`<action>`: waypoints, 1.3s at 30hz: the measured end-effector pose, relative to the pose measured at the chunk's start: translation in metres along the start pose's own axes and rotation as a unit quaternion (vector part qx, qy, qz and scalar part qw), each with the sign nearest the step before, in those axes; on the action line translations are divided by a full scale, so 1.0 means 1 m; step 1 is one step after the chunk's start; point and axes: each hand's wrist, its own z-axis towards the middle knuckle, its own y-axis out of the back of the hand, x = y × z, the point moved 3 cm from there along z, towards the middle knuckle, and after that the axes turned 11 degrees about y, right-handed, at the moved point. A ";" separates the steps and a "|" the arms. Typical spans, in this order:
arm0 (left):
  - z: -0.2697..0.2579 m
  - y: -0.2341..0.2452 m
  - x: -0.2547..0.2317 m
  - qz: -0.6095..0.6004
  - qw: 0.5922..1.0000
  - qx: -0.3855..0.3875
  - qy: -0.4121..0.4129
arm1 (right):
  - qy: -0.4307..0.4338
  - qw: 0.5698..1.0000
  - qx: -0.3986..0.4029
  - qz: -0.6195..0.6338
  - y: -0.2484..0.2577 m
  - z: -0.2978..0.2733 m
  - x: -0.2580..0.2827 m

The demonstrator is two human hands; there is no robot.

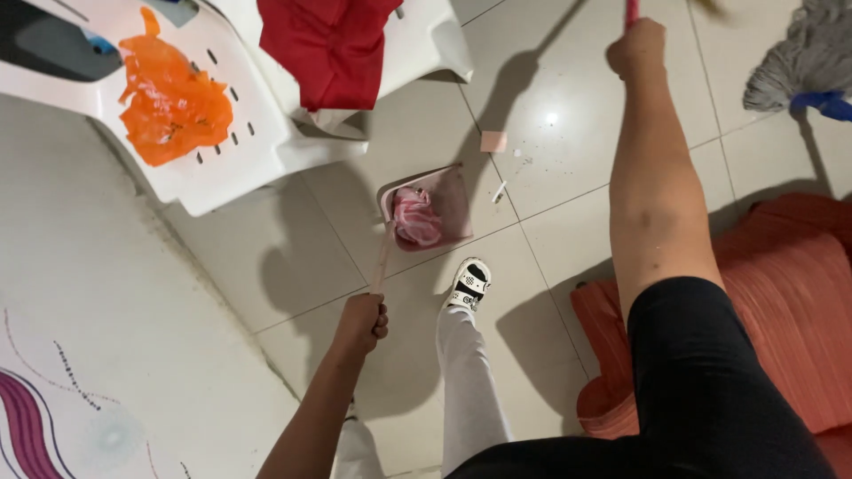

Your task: The recorder organizes items on a shelf, folds cloths, moves chairs, and then sweeps the floor with a broom and dustpan.

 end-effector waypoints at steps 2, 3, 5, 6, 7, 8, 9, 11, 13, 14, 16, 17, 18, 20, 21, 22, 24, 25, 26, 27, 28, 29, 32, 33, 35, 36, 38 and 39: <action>0.004 0.000 0.001 -0.004 1.000 0.003 -0.002 | 0.032 0.998 0.037 -0.039 -0.022 -0.007 0.028; 0.004 -0.002 0.002 -0.001 1.000 0.008 -0.005 | 0.059 0.993 0.069 -0.079 -0.029 -0.013 0.039; 0.014 0.000 0.006 -0.004 1.000 0.009 -0.005 | 0.143 0.973 0.079 -0.162 -0.089 -0.029 0.011; 0.018 0.000 0.005 -0.005 1.000 0.010 -0.008 | 0.225 0.940 0.087 -0.241 -0.116 -0.036 0.000; 0.021 -0.003 0.005 -0.004 1.000 0.012 -0.011 | 0.225 0.940 0.083 -0.242 -0.097 -0.082 0.005; 0.022 -0.005 0.005 -0.013 1.000 0.011 -0.010 | 0.224 0.945 0.084 -0.223 -0.078 -0.129 0.009; 0.024 -0.006 0.004 -0.020 1.000 0.008 -0.009 | 0.222 0.950 0.084 -0.203 -0.060 -0.176 0.014; 0.018 -0.006 -0.001 -0.004 1.000 0.000 -0.013 | 0.210 0.942 0.121 -0.230 -0.037 -0.225 -0.009; 0.019 -0.006 -0.003 0.014 1.000 -0.006 -0.014 | 0.194 0.933 0.160 -0.258 -0.009 -0.272 -0.028; 0.022 -0.005 -0.004 0.005 1.000 -0.003 -0.015 | 0.158 0.933 0.193 -0.259 0.007 -0.294 -0.035; 0.032 -0.005 -0.006 0.000 1.000 0.004 -0.017 | 0.117 0.933 0.221 -0.260 0.045 -0.330 -0.040; 0.037 -0.006 -0.006 -0.001 1.000 0.003 -0.010 | 0.064 0.932 0.245 -0.258 0.066 -0.346 -0.042; 0.044 -0.006 -0.005 -0.001 1.000 0.001 -0.004 | 0.011 0.929 0.268 -0.254 0.086 -0.362 -0.043; 0.058 -0.009 -0.006 -0.004 1.000 0.011 -0.010 | 0.017 0.935 0.247 -0.254 0.133 -0.382 -0.032; 0.065 -0.009 -0.003 -0.007 1.000 0.016 -0.013 | 0.023 0.939 0.231 -0.253 0.155 -0.393 -0.027; 0.063 -0.010 -0.002 -0.009 1.000 0.017 -0.011 | 0.024 0.938 0.232 -0.256 0.179 -0.403 -0.004; 0.060 -0.012 -0.006 0.041 0.998 0.026 -0.046 | 0.059 0.950 0.180 -0.248 0.224 -0.422 0.046; 0.056 -0.014 -0.006 0.041 0.998 0.026 -0.047 | 0.059 0.950 0.179 -0.248 0.225 -0.413 0.060; 0.053 -0.016 -0.006 0.030 0.999 0.015 -0.041 | 0.140 0.959 0.115 -0.219 0.229 -0.404 0.079; 0.050 -0.017 -0.009 0.020 0.999 0.003 -0.037 | 0.220 0.956 0.048 -0.187 0.231 -0.394 0.098; 0.058 -0.017 -0.011 0.021 0.999 0.002 -0.039 | 0.220 0.957 0.046 -0.186 0.209 -0.364 0.109; 0.066 -0.015 -0.009 0.004 0.999 0.014 -0.035 | 0.226 0.959 0.047 -0.165 0.185 -0.336 0.119; 0.076 -0.007 -0.004 -0.012 0.999 0.029 -0.025 | 0.232 0.956 0.064 -0.169 0.086 -0.259 0.134; 0.076 -0.006 -0.004 -0.016 0.999 0.036 -0.025 | 0.236 0.949 0.074 -0.197 0.051 -0.232 0.139; 0.077 -0.009 -0.003 -0.016 0.999 0.039 -0.030 | 0.212 0.946 0.097 -0.226 -0.020 -0.204 0.094; 0.076 -0.008 -0.005 -0.015 0.998 0.044 -0.037 | 0.187 0.941 0.117 -0.256 -0.056 -0.192 0.075; 0.089 -0.006 0.000 -0.013 0.998 0.043 -0.047 | 0.156 0.942 0.135 -0.266 -0.036 -0.222 0.054; 0.095 -0.009 0.001 -0.010 0.997 0.049 -0.055 | 0.120 0.940 0.153 -0.281 -0.021 -0.235 0.042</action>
